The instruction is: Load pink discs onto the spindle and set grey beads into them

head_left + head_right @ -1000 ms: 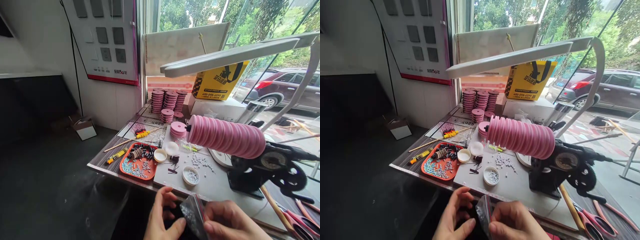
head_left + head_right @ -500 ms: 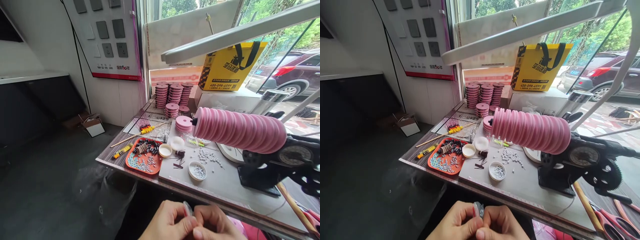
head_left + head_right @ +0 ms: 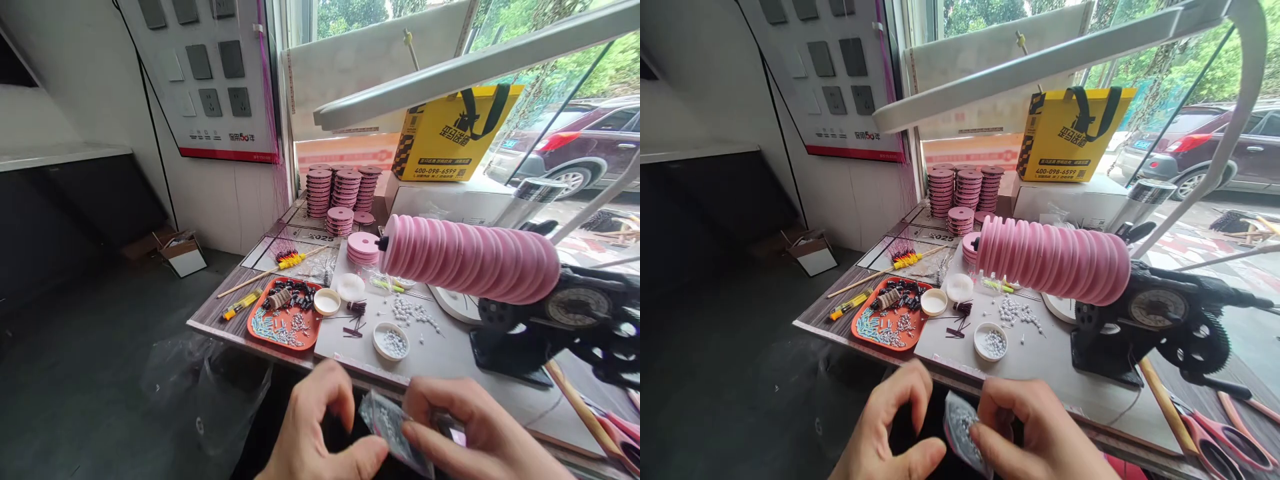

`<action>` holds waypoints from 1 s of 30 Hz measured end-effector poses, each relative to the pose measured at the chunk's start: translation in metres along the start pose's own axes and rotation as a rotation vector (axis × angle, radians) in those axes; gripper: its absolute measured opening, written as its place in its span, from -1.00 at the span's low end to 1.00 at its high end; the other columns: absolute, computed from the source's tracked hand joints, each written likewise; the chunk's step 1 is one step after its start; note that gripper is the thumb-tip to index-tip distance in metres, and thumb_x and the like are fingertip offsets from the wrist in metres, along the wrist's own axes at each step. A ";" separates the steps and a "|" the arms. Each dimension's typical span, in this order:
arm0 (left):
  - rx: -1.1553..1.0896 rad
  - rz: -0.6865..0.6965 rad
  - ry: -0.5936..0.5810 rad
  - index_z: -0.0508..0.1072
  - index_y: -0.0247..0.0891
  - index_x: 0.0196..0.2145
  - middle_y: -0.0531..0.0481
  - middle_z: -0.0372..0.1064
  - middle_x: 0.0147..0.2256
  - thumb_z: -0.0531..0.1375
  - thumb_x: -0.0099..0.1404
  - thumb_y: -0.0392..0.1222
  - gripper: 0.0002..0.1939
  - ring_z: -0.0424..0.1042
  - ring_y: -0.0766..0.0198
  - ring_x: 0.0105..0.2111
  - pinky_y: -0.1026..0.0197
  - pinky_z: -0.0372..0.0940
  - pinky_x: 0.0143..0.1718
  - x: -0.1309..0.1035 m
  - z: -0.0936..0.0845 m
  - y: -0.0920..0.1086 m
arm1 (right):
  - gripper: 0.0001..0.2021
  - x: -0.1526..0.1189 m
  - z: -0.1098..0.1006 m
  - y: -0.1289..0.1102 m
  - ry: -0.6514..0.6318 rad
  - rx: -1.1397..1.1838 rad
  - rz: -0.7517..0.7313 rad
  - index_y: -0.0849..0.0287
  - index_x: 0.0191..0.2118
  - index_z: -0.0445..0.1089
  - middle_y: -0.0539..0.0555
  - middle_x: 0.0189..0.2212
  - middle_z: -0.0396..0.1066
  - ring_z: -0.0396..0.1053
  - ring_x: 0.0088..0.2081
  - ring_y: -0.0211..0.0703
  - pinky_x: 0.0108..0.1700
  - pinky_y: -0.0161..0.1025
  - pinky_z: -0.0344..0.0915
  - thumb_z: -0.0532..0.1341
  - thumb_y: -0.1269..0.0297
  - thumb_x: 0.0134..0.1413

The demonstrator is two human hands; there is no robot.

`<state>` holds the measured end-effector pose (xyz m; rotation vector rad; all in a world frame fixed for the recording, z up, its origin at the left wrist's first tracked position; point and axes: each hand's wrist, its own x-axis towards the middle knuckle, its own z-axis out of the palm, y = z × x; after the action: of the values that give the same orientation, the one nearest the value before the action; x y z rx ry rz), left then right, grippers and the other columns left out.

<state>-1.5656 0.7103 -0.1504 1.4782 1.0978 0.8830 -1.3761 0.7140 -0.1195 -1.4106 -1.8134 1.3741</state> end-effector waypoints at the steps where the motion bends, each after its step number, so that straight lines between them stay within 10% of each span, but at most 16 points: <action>1: -0.110 0.057 -0.032 0.29 -0.24 -0.45 0.03 0.25 -0.37 0.33 -0.14 -0.08 -0.66 0.23 0.26 -0.34 0.26 0.11 -0.30 0.005 -0.002 0.001 | -0.77 0.002 -0.007 -0.005 -0.093 0.028 -0.004 0.16 -0.60 0.14 -0.06 -0.60 0.12 0.10 -0.48 -0.26 -0.41 -0.32 0.05 0.18 0.24 -0.10; 4: -0.421 0.022 -0.427 0.26 -0.16 -0.02 -0.03 0.24 -0.10 0.42 -0.23 -0.18 -0.23 0.21 0.16 -0.06 0.17 0.05 -0.02 0.021 0.004 -0.005 | -0.84 0.010 -0.029 -0.010 -0.318 0.156 0.005 0.15 -0.51 0.16 -0.06 -0.53 0.18 0.16 -0.42 -0.26 -0.38 -0.35 0.13 0.20 0.29 -0.11; 7: -0.675 -0.183 -0.677 0.41 -0.32 -0.21 0.00 0.35 -0.37 0.37 -0.14 -0.22 -0.52 0.33 0.32 -0.36 0.28 0.18 -0.25 0.030 0.029 -0.019 | -0.82 0.013 -0.043 -0.006 -0.302 0.029 -0.007 0.14 -0.47 0.17 -0.05 -0.50 0.22 0.20 -0.41 -0.25 -0.38 -0.35 0.17 0.17 0.21 -0.01; 13: -0.996 -0.569 -0.456 0.41 -0.32 -0.32 0.04 0.34 -0.57 0.33 -0.12 -0.28 -0.67 0.40 0.29 -0.50 0.24 0.26 -0.40 0.032 0.066 -0.029 | -0.73 0.009 -0.039 0.004 0.115 -0.482 -0.088 0.06 -0.24 0.36 0.06 -0.35 0.43 0.35 -0.31 -0.11 -0.27 -0.27 0.23 0.02 0.05 0.10; 19: -1.253 -0.673 -0.236 0.43 -0.36 -0.39 -0.03 0.38 -0.51 0.25 -0.06 -0.28 -0.80 0.41 0.24 -0.43 0.17 0.25 -0.35 0.039 0.081 -0.005 | -0.69 0.028 -0.035 0.002 0.051 -0.666 0.023 0.14 -0.54 0.20 -0.02 -0.62 0.27 0.21 -0.51 -0.22 -0.47 -0.31 0.09 -0.07 0.13 0.14; 30: -1.415 -0.905 -0.171 0.48 -0.53 -0.54 -0.22 0.39 -0.51 -0.01 -0.03 -0.14 -0.61 0.33 0.21 -0.56 0.16 0.17 -0.15 0.058 0.106 0.013 | -0.72 0.063 -0.043 0.000 -0.013 -0.828 0.122 0.14 -0.57 0.04 -0.05 -0.63 0.10 0.07 -0.51 -0.22 -0.49 -0.28 -0.02 -0.05 0.16 0.09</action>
<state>-1.4458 0.7328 -0.1584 -0.1506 0.5787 0.5679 -1.3644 0.7890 -0.1154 -1.9116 -2.4794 0.6666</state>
